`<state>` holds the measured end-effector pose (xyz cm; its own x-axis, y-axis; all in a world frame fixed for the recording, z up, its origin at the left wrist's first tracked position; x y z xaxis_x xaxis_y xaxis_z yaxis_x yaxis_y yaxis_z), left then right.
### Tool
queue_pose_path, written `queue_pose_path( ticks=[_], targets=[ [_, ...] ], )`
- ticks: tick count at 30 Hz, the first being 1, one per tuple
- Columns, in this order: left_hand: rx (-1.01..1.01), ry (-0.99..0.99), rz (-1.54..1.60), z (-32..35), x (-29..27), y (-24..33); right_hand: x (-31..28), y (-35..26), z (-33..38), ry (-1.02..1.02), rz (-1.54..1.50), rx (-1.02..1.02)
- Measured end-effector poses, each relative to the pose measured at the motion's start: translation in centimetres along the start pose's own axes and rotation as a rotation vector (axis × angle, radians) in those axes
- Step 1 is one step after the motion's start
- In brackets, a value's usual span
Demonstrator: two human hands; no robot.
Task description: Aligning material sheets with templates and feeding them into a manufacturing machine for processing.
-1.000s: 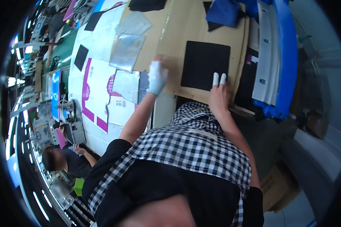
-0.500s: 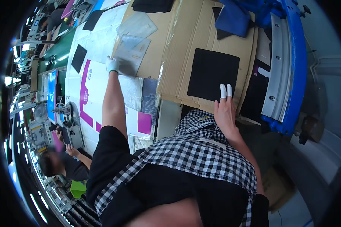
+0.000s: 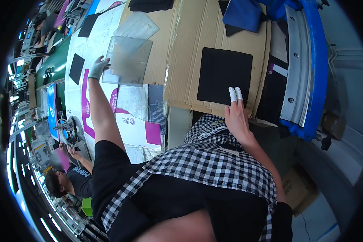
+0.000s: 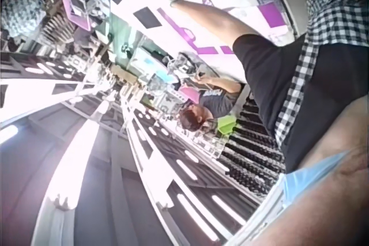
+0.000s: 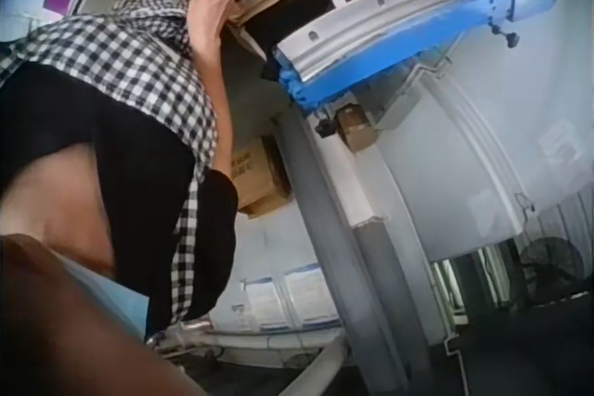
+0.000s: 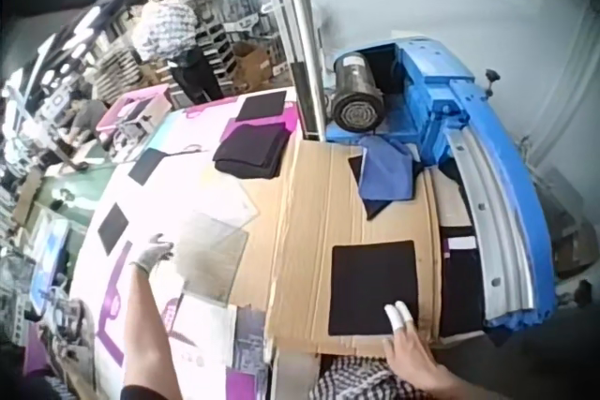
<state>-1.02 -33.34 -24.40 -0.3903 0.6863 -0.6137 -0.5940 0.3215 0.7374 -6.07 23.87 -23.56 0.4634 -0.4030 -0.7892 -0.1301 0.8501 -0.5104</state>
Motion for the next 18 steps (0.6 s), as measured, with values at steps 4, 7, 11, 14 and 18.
queue_pose_path(
  ticks=[4,7,11,14,18],
  targets=[
    [0.344,-0.280,0.231,5.0,-0.3,8.7,0.0,-0.7,-0.6,-0.022,-0.082,-0.029],
    [0.496,-0.137,0.302,11.1,-1.7,15.4,0.7,-2.0,-1.0,-0.254,-0.452,0.036],
    [0.638,-0.126,0.538,14.0,1.2,17.7,2.1,-3.5,-1.7,-0.470,-0.811,0.173],
    [0.305,-0.849,1.565,16.4,14.7,16.9,0.0,-6.4,-3.0,-0.428,-1.221,0.004],
    [-0.213,-1.093,2.237,25.2,26.0,20.4,-2.7,-7.9,-4.0,-0.352,-1.525,-0.171]
  ],
)
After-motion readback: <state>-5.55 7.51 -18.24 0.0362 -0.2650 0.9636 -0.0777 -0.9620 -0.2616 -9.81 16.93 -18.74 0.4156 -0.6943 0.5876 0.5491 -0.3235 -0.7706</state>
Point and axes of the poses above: each hand's wrist, its own z-axis away from the middle knuckle, its own x-axis out of the palm, y = z × x, the point moved 10 cm from there along -z, towards the middle knuckle, and after that the axes turned 12 degrees about x, right-handed, at the moved point
